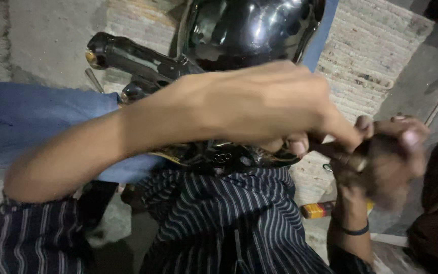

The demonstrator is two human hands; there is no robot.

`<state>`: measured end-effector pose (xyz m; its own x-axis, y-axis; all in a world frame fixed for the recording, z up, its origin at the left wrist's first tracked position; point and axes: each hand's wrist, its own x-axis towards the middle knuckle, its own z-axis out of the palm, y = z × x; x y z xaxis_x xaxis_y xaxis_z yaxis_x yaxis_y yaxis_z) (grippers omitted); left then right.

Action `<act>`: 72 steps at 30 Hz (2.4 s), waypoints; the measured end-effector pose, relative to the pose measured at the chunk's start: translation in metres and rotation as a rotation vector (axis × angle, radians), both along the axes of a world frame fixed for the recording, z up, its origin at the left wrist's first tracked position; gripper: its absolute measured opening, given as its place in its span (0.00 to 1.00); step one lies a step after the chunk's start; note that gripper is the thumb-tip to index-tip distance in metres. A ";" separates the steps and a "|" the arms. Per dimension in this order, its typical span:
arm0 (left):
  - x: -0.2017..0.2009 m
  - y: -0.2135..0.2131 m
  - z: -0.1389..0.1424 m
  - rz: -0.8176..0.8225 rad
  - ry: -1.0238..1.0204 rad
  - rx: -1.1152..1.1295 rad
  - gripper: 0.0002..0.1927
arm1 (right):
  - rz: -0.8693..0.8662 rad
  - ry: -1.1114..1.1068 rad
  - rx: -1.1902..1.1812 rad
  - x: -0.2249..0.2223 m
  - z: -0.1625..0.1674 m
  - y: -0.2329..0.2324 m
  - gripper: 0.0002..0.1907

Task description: The person holds a small cylindrical metal rod against a curved chrome metal object and repeatedly taps the rod with a wooden mallet. The person adjusts the rod's position occasionally while continuing to strike it to shape or flatten the metal surface.

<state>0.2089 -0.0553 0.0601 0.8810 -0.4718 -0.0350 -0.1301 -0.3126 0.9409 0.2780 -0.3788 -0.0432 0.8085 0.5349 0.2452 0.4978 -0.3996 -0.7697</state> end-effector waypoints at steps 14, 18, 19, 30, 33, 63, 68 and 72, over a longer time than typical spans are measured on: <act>-0.014 0.018 -0.022 0.311 -0.170 -0.260 0.21 | -0.009 -0.096 0.095 0.039 0.005 0.045 0.21; -0.015 0.017 -0.027 0.323 -0.112 -0.211 0.21 | 0.149 -0.046 0.202 0.060 0.007 0.048 0.18; -0.014 0.017 -0.029 0.336 -0.154 -0.214 0.21 | 0.171 -0.032 0.196 0.065 0.010 0.047 0.18; -0.022 0.015 -0.036 0.340 -0.132 -0.293 0.21 | 0.327 0.036 -0.236 0.065 0.087 0.070 0.16; -0.019 0.011 -0.034 0.318 -0.118 -0.128 0.26 | 0.379 0.019 -0.313 0.065 0.102 0.085 0.15; -0.067 -0.030 -0.021 0.911 -0.090 -0.043 0.10 | 0.973 -0.002 -0.496 0.141 0.123 0.130 0.30; -0.072 -0.034 -0.018 0.960 -0.105 0.004 0.11 | 0.501 0.601 -0.459 0.124 0.127 0.148 0.26; -0.077 -0.039 -0.014 1.071 -0.111 -0.011 0.14 | 0.450 0.513 -0.639 0.109 0.138 0.161 0.25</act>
<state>0.1315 -0.0946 0.0465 0.8339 0.5475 0.0698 0.1218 -0.3059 0.9443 0.3868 -0.2176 0.0945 0.4205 0.7341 -0.5331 0.3688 -0.6752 -0.6389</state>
